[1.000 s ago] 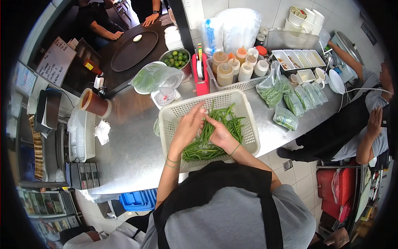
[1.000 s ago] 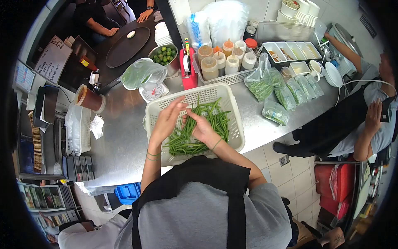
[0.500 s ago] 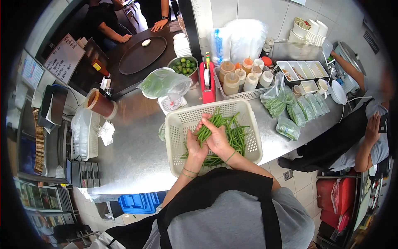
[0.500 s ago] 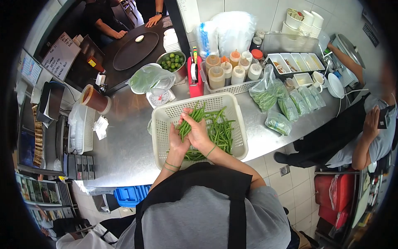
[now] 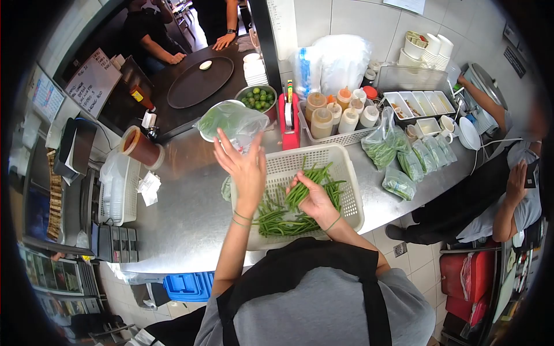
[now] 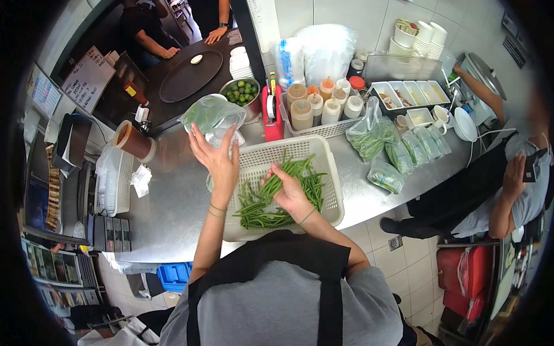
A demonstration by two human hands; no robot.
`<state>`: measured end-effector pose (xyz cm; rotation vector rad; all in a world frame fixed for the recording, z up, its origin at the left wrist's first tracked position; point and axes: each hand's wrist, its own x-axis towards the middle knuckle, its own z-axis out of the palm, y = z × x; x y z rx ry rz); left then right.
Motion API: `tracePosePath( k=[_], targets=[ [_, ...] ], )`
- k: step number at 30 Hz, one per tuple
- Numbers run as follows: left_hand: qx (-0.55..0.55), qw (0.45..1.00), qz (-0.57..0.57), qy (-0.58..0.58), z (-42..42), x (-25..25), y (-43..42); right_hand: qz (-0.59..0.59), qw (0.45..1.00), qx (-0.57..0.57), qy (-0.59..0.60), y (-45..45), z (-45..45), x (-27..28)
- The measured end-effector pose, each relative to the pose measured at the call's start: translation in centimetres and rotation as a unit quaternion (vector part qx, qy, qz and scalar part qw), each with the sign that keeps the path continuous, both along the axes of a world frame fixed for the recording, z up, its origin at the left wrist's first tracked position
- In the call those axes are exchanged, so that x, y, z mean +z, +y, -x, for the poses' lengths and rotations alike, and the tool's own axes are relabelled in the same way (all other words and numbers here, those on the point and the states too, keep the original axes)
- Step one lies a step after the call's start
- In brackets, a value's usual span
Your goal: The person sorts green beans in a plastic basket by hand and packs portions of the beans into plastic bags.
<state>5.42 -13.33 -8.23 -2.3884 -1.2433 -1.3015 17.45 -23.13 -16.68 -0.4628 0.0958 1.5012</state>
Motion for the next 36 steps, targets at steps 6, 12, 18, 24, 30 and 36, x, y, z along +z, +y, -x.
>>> tracePosePath(
  k=[6, 12, 18, 24, 30, 36],
  targets=[
    [0.116, 0.979, 0.105, 0.127, 0.6, 1.7, 7.1, 0.042, 0.998, 0.027, 0.036, -1.7, -0.8, -0.3],
    [-0.131, 0.966, 0.127, -0.182, 2.1, 6.6, 8.9, 0.005, 0.999, 0.031, 0.038, -4.5, -2.6, 2.2],
    [-0.366, 0.753, 0.424, -0.345, 3.3, 10.5, 4.0, -0.137, 0.99, 0.026, 0.005, -5.4, -3.7, 7.8],
    [-0.413, 0.663, 0.591, -0.2, 3.1, 5.8, -1.3, -0.255, 0.934, -0.125, -0.216, -4.3, -3.5, 15.4],
    [-0.419, 0.603, 0.66, -0.159, 2.0, 0.8, -2.5, -0.232, 0.781, -0.055, -0.577, -0.5, -1.1, 9.5],
    [-0.392, 0.644, 0.644, -0.13, 3.1, 1.4, -2.0, -0.186, 0.472, 0.081, -0.858, -0.1, -1.9, 7.2]
  ],
)
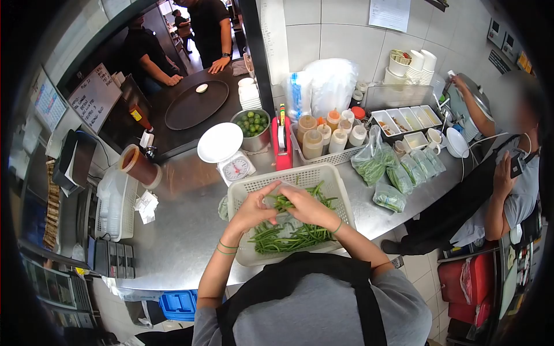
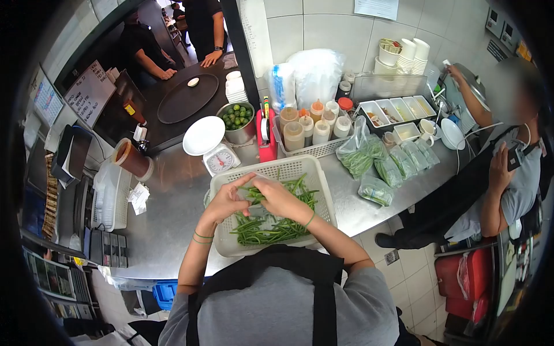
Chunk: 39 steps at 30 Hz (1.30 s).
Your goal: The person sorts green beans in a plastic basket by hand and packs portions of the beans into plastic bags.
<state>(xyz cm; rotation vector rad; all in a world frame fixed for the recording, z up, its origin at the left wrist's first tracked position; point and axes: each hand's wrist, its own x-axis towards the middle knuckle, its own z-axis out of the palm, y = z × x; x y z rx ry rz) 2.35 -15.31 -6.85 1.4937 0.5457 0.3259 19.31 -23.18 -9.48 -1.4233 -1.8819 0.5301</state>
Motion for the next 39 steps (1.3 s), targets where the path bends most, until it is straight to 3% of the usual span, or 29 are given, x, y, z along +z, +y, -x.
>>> tracePosePath(
  k=[1, 4, 7, 10, 15, 20, 23, 26, 29, 35, 39],
  targets=[
    [-0.012, 1.0, -0.002, 0.006, -0.1, 0.1, -0.2, 0.005, 0.996, 0.003, -0.088, 0.2, -0.1, -0.4],
    [-0.047, 0.998, -0.033, 0.024, -0.2, 0.5, -0.7, 0.166, 0.954, -0.012, -0.248, 1.2, 1.2, -0.1],
    [-0.058, 0.995, -0.068, 0.044, -0.5, 1.6, -1.4, 0.223, 0.927, 0.0, -0.301, 2.8, 2.0, -1.9],
    [-0.05, 0.996, -0.06, 0.046, -0.2, 1.2, -0.7, 0.152, 0.944, 0.006, -0.293, 2.7, 1.6, -2.1],
    [-0.02, 1.0, 0.006, -0.009, 0.2, 2.0, 1.0, -0.127, 0.99, 0.053, -0.037, -0.6, -1.2, 7.3],
    [0.059, 0.994, 0.03, -0.088, 1.9, 9.8, 4.1, -0.163, 0.978, -0.108, 0.066, -3.5, -3.8, 10.2],
    [0.111, 0.977, -0.043, -0.179, 2.4, 13.5, 6.9, -0.122, 0.976, -0.145, 0.11, -4.2, -4.3, 8.6],
    [0.171, 0.959, -0.126, -0.19, 2.5, 14.8, 10.9, -0.084, 0.974, -0.145, 0.152, -4.3, -4.3, 5.9],
    [0.215, 0.942, -0.2, -0.166, 1.6, 14.2, 14.3, -0.081, 0.97, -0.145, 0.179, -4.7, -4.2, 4.8],
    [0.201, 0.891, -0.402, -0.053, 1.5, 6.9, 16.9, -0.074, 0.96, -0.196, 0.184, -6.3, -5.4, 4.5],
    [0.194, 0.899, -0.393, -0.018, 1.8, 3.3, 13.2, -0.036, 0.96, -0.222, 0.169, -6.7, -6.1, 3.1]
  ],
)
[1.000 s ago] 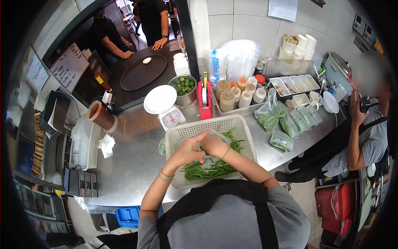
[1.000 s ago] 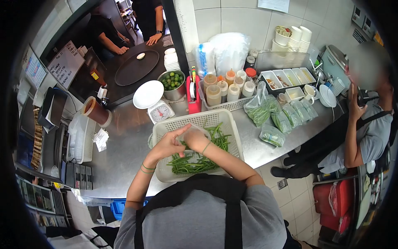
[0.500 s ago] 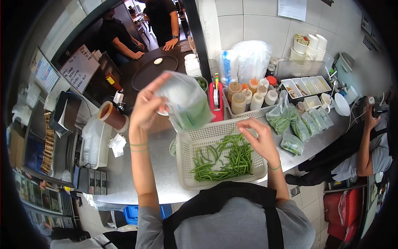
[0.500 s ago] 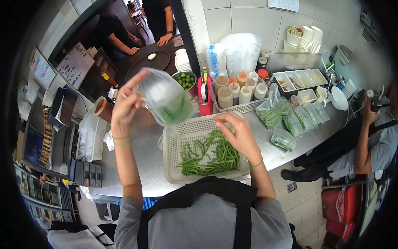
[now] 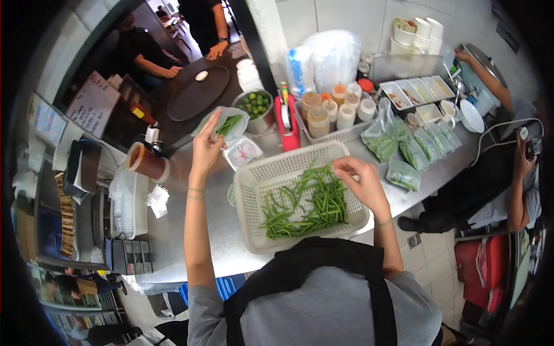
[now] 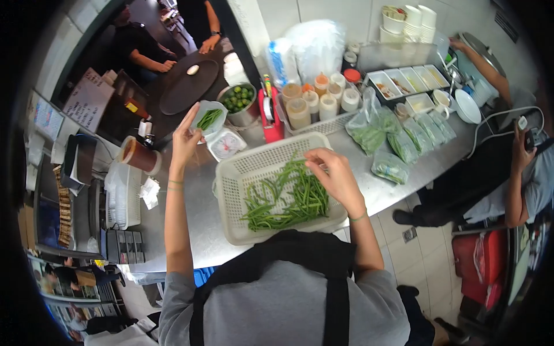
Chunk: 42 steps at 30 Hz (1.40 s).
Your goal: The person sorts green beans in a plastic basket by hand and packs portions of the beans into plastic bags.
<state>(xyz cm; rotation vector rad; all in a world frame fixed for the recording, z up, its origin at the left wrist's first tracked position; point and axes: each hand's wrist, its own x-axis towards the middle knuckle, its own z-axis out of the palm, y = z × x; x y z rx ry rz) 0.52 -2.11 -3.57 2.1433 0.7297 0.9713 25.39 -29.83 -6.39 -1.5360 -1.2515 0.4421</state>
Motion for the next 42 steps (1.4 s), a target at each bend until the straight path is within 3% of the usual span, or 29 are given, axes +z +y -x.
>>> tracePosePath(
  k=[4, 8, 10, 12, 14, 18, 23, 27, 30, 33, 36, 39, 42],
  targets=[
    [-0.009, 0.991, -0.082, 0.106, 1.5, -3.4, -1.8, 0.202, 0.959, 0.051, -0.191, 0.9, -0.3, -5.0],
    [0.119, 0.94, -0.301, 0.108, 1.2, -5.4, -7.3, 0.396, 0.878, 0.066, -0.26, 1.2, 1.3, -9.1],
    [0.006, 0.964, -0.193, 0.182, 0.6, -6.7, -10.2, 0.414, 0.863, 0.081, -0.276, 1.2, 1.5, -10.8],
    [-0.102, 0.938, -0.149, 0.297, 0.3, -9.7, -12.0, 0.404, 0.858, 0.078, -0.307, 1.2, 2.2, -10.6],
    [-0.138, 0.895, -0.13, 0.404, 1.6, -13.8, -13.5, 0.409, 0.842, 0.087, -0.342, 1.2, 2.7, -11.3],
    [-0.152, 0.838, -0.096, 0.515, 1.5, -15.2, -15.3, 0.43, 0.829, 0.097, -0.344, 1.3, 3.2, -11.6],
    [-0.135, 0.879, -0.084, 0.449, 1.1, -18.2, -15.9, 0.396, 0.871, 0.088, -0.278, 1.7, 2.5, -12.1],
    [-0.181, 0.845, -0.074, 0.498, 0.5, -16.6, -15.1, 0.401, 0.867, 0.073, -0.285, 2.0, 3.0, -12.4],
    [-0.136, 0.869, -0.063, 0.471, -0.6, -14.6, -14.3, 0.38, 0.878, 0.067, -0.282, 1.7, 2.9, -12.6],
    [-0.138, 0.929, -0.137, 0.314, -3.0, -16.8, -13.5, 0.382, 0.873, 0.023, -0.303, 1.6, 3.3, -13.3],
    [-0.19, 0.924, -0.154, 0.294, -4.9, -18.0, -14.0, 0.383, 0.861, 0.002, -0.334, 1.7, 3.7, -13.4],
    [-0.15, 0.909, -0.233, 0.31, -5.8, -19.7, -14.8, 0.404, 0.851, 0.018, -0.335, 1.8, 3.9, -12.9],
    [-0.147, 0.907, -0.223, 0.325, -5.2, -18.7, -14.2, 0.433, 0.847, 0.041, -0.305, 2.1, 3.7, -12.8]
  ],
)
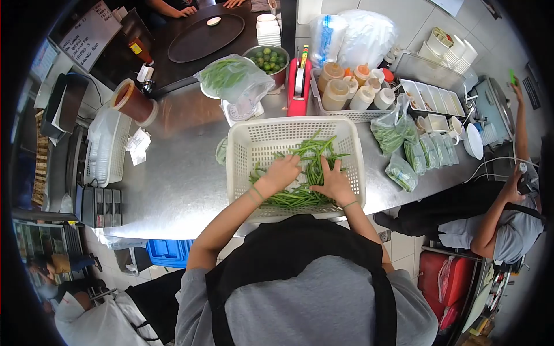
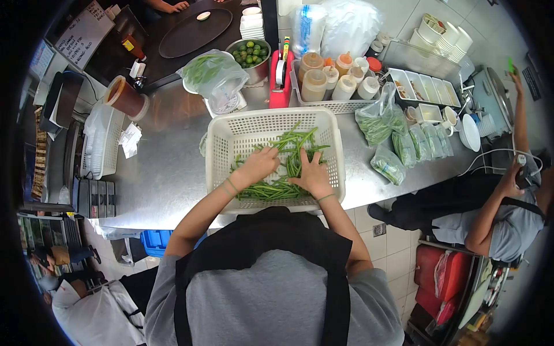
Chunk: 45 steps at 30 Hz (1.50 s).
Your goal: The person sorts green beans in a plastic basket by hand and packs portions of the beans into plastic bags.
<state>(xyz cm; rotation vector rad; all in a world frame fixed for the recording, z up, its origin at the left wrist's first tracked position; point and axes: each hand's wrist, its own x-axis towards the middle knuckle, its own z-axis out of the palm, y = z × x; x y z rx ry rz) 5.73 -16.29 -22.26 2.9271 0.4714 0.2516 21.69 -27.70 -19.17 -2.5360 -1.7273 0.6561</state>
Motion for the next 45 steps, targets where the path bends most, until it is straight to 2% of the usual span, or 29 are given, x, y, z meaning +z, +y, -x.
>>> tracePosePath(
  k=[2, 5, 7, 8, 9, 10, 11, 12, 15, 17, 18, 20, 22, 25, 29, 31, 34, 37, 40, 44, 45],
  targets=[
    [0.03, 0.995, 0.088, -0.034, 1.5, 2.5, 0.5, 0.031, 0.995, -0.025, 0.089, 0.9, -1.3, 0.4],
    [0.137, 0.97, 0.17, -0.105, 5.2, 7.9, 0.3, -0.04, 0.981, -0.026, 0.19, 1.4, -3.1, -1.5],
    [0.239, 0.956, 0.028, -0.17, 8.5, 6.3, 0.9, -0.081, 0.961, 0.01, 0.266, 2.0, -3.8, -4.0],
    [0.258, 0.939, 0.076, -0.213, 9.5, 5.3, 1.0, -0.1, 0.948, 0.029, 0.302, 2.2, -3.9, -4.6],
    [0.279, 0.918, 0.125, -0.255, 10.2, 4.5, 1.0, -0.1, 0.938, 0.01, 0.33, 2.4, -2.8, -3.8],
    [0.299, 0.891, 0.174, -0.295, 10.6, 3.6, 0.9, -0.114, 0.93, 0.048, 0.346, 3.0, -1.7, -3.1],
    [0.302, 0.891, 0.19, -0.28, 10.6, 3.9, 0.6, -0.125, 0.92, 0.087, 0.361, 3.9, -0.6, -2.4],
    [0.306, 0.896, 0.176, -0.269, 10.5, 3.8, 0.4, -0.136, 0.908, 0.126, 0.377, 4.5, 0.4, -1.4],
    [0.316, 0.91, 0.123, -0.237, 9.9, 3.7, 0.3, -0.005, 0.86, 0.052, 0.508, 5.8, 2.5, 6.1],
    [0.318, 0.92, 0.081, -0.217, 9.9, 3.6, 0.2, -0.164, 0.908, 0.119, 0.366, 6.5, 0.6, 4.4],
    [0.319, 0.92, 0.079, -0.215, 9.9, 3.6, 0.2, -0.241, 0.915, 0.151, 0.287, 6.6, -0.6, 3.9],
    [0.319, 0.92, 0.075, -0.213, 9.9, 3.7, 0.2, -0.173, 0.959, 0.14, 0.175, 6.2, -3.5, 3.5],
    [0.316, 0.921, 0.071, -0.217, 9.9, 3.5, 0.3, -0.027, 0.991, 0.06, 0.117, 5.2, -5.4, 0.8],
    [0.321, 0.917, 0.094, -0.217, 9.9, 3.4, 0.3, 0.054, 0.997, 0.049, 0.04, 3.2, -5.0, -0.3],
    [0.337, 0.91, 0.121, -0.21, 9.8, 3.8, 0.1, -0.007, 0.993, 0.112, 0.036, 1.6, -3.5, -3.6],
    [0.345, 0.915, 0.074, -0.196, 9.8, 4.0, 0.0, -0.018, 0.989, 0.141, 0.027, 1.9, -2.9, -4.2],
    [0.33, 0.917, 0.069, -0.211, 10.1, 3.8, 0.1, -0.044, 0.991, 0.112, 0.064, 2.5, -2.6, 0.1],
    [0.325, 0.91, 0.087, -0.241, 10.3, 3.7, 0.1, 0.01, 0.956, 0.222, 0.192, 2.4, -3.0, 1.7],
    [0.31, 0.916, 0.1, -0.234, 10.1, 4.0, 0.0, -0.052, 0.939, 0.331, 0.08, 0.4, -1.2, -1.9],
    [0.294, 0.925, 0.116, -0.211, 10.3, 3.9, 0.2, -0.031, 0.945, 0.327, 0.006, 1.6, 0.7, -2.1],
    [0.288, 0.93, 0.105, -0.203, 10.3, 3.8, 0.2, -0.057, 0.953, 0.299, 0.015, 2.5, 0.8, -2.1]
  ],
)
